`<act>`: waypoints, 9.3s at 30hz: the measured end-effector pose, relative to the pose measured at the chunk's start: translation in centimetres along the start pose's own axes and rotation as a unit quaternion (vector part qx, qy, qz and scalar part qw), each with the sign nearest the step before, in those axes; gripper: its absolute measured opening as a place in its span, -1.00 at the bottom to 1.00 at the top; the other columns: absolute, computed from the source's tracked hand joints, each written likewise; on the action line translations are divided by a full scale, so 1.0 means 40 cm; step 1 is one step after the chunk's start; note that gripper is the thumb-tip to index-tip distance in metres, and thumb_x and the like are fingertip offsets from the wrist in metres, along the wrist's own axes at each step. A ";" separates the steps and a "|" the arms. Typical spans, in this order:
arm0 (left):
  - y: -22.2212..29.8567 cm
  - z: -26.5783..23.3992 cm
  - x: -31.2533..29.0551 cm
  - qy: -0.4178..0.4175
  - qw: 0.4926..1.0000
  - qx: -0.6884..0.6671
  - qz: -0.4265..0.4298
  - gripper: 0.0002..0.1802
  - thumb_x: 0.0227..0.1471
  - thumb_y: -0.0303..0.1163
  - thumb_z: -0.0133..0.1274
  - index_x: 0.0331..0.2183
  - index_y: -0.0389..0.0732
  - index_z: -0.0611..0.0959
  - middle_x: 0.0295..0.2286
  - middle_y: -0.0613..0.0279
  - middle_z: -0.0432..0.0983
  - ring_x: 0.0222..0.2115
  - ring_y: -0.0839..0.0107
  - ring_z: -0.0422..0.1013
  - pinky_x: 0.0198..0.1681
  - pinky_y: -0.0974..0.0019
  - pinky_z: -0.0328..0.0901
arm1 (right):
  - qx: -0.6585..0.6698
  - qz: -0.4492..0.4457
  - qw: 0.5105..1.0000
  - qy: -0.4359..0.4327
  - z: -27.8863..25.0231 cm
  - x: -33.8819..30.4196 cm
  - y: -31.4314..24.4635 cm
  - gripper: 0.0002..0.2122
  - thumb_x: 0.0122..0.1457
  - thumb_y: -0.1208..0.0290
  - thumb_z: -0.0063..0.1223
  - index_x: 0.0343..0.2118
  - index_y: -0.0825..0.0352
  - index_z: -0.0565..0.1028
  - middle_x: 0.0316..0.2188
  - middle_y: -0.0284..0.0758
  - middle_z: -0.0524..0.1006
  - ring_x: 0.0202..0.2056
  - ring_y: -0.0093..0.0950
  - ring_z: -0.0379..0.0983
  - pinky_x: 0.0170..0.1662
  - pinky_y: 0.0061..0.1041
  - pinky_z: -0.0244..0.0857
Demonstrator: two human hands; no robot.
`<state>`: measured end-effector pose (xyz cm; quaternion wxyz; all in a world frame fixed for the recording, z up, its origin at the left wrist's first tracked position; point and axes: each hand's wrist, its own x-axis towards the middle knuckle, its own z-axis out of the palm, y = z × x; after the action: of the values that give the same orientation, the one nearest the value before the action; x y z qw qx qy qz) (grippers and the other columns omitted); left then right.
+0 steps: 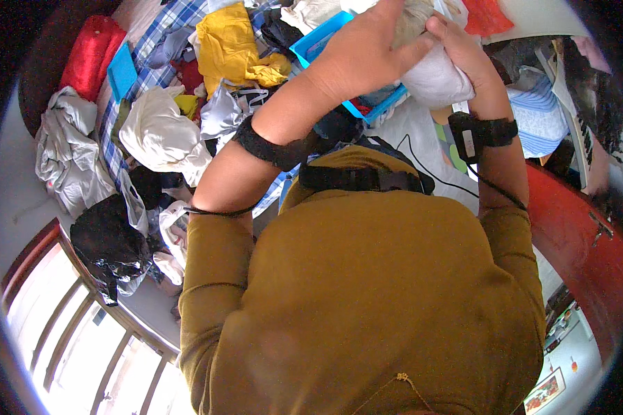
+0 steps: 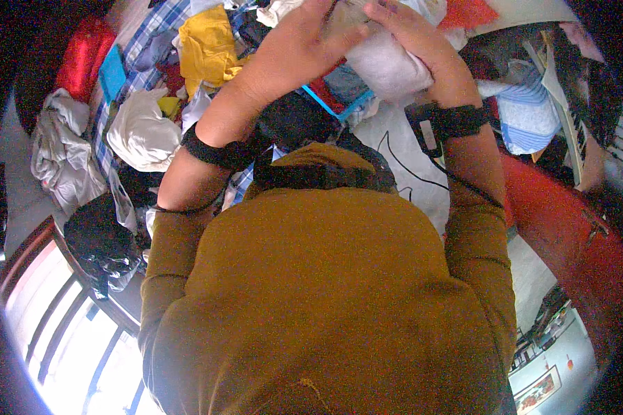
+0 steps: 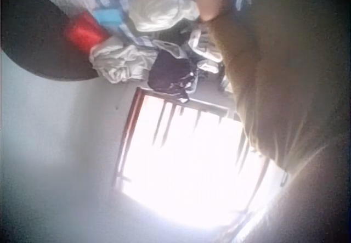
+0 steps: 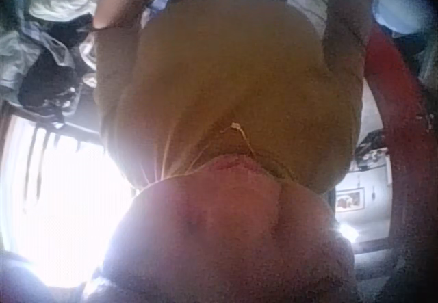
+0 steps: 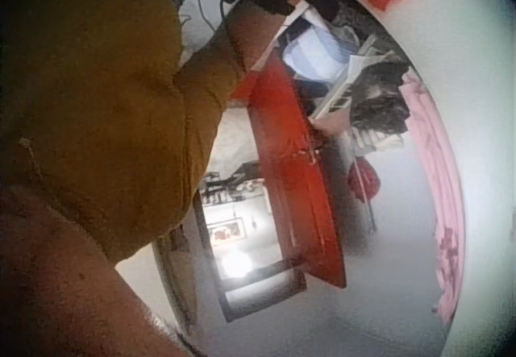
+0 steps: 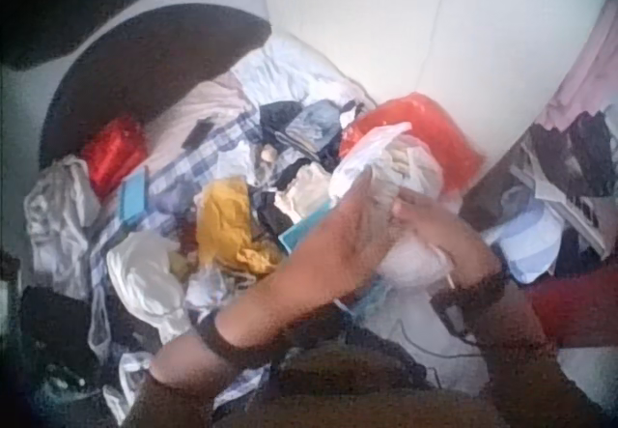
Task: The person wipes the inside of a blue plastic bin with a white cloth, then folds various garments including a red cloth, a white cloth, a yellow cloth, and a grey cloth, placing them into the bin. The person also folds a yellow t-shirt and places it into the bin.
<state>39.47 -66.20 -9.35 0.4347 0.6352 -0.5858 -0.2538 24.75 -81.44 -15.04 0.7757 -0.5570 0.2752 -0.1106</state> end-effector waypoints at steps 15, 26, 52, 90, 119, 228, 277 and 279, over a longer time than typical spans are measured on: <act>-0.416 0.170 -0.022 -0.126 0.845 -0.382 -0.353 -0.45 -0.15 -0.28 0.14 -0.11 -0.36 0.43 -0.25 0.16 0.48 -0.28 0.35 0.46 -0.21 0.26 0.37 | -0.031 0.193 0.976 -0.100 -0.100 0.040 0.224 -0.59 0.11 0.22 -0.03 -0.04 0.38 0.37 -0.19 -0.26 0.49 -0.23 -0.50 0.45 -0.17 -0.57 0.32; -0.544 0.286 0.013 -0.212 0.932 0.201 -0.216 -0.70 -0.12 -0.40 -0.03 -0.23 -0.20 0.46 -0.30 -0.09 0.47 -0.26 -0.08 0.37 -0.23 0.01 0.27 | -0.053 0.190 0.973 0.117 -0.284 -0.112 0.360 -0.54 0.10 0.20 -0.01 0.01 0.36 0.31 -0.16 -0.21 0.50 -0.22 -0.50 0.44 -0.20 -0.61 0.31; -0.614 0.446 -0.008 -0.605 0.779 0.160 -0.037 -0.53 -0.20 -0.41 0.09 -0.14 -0.17 0.45 -0.33 -0.05 0.51 -0.32 -0.05 0.45 -0.33 0.04 0.34 | -0.052 0.124 0.977 0.164 -0.312 -0.263 0.435 -0.65 0.18 0.27 -0.12 -0.03 0.34 0.31 -0.23 -0.22 0.54 -0.32 -0.53 0.46 -0.32 -0.61 0.35; -0.477 0.372 -0.015 -0.169 0.725 -0.533 -0.402 -0.59 0.05 -0.16 -0.03 -0.13 -0.22 0.51 -0.22 0.18 0.49 -0.21 0.25 0.43 -0.09 0.18 0.30 | -0.033 0.051 0.965 0.253 -0.144 0.025 0.423 -0.66 0.16 0.17 -0.07 -0.13 0.31 0.44 -0.19 -0.27 0.50 -0.18 -0.42 0.44 -0.10 -0.48 0.31; -0.520 0.532 -0.080 -0.151 0.898 0.412 -0.021 -0.44 0.01 -0.24 -0.16 0.11 0.07 0.27 0.11 -0.02 0.05 0.07 -0.15 0.02 0.05 -0.26 -0.03 | -0.084 0.142 0.967 0.195 -0.218 -0.112 0.421 -0.72 0.11 0.30 -0.01 -0.15 0.32 0.43 -0.27 -0.32 0.54 -0.31 -0.50 0.47 -0.27 -0.55 0.31; -0.042 -0.360 -0.200 0.127 0.841 -0.512 -0.120 -0.46 0.04 -0.35 -0.02 0.05 -0.22 0.26 -0.12 0.17 0.38 -0.10 0.34 0.34 -0.06 0.23 0.26 | -0.020 -0.161 0.958 -0.238 0.463 0.105 -0.189 -0.74 0.07 0.54 -0.03 -0.14 0.39 0.43 -0.29 -0.42 0.49 -0.26 -0.64 0.40 -0.13 -0.65 0.26; 0.202 -0.544 0.021 0.404 0.840 0.363 0.009 -0.78 -0.10 -0.49 -0.14 -0.33 -0.29 0.49 -0.46 -0.19 0.48 -0.36 -0.10 0.42 -0.27 0.06 0.30 | -0.256 -0.365 0.894 0.039 0.564 0.260 -0.003 -0.58 -0.07 0.27 0.17 -0.21 0.41 0.34 -0.32 -0.12 0.46 -0.29 -0.26 0.45 -0.22 -0.38 0.32; 0.199 -0.557 0.015 0.404 0.831 0.382 0.024 -0.77 -0.10 -0.49 -0.15 -0.32 -0.29 0.49 -0.43 -0.18 0.48 -0.35 -0.09 0.42 -0.26 0.06 0.30 | -0.317 -0.334 0.884 0.084 0.546 0.307 0.013 -0.68 -0.05 0.33 0.12 -0.27 0.41 0.39 -0.38 -0.08 0.49 -0.31 -0.20 0.47 -0.24 -0.34 0.33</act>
<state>53.94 -60.61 8.51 0.3609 0.7826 -0.4233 0.2796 46.81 -69.55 -14.27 0.4486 -0.8210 0.1571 -0.3162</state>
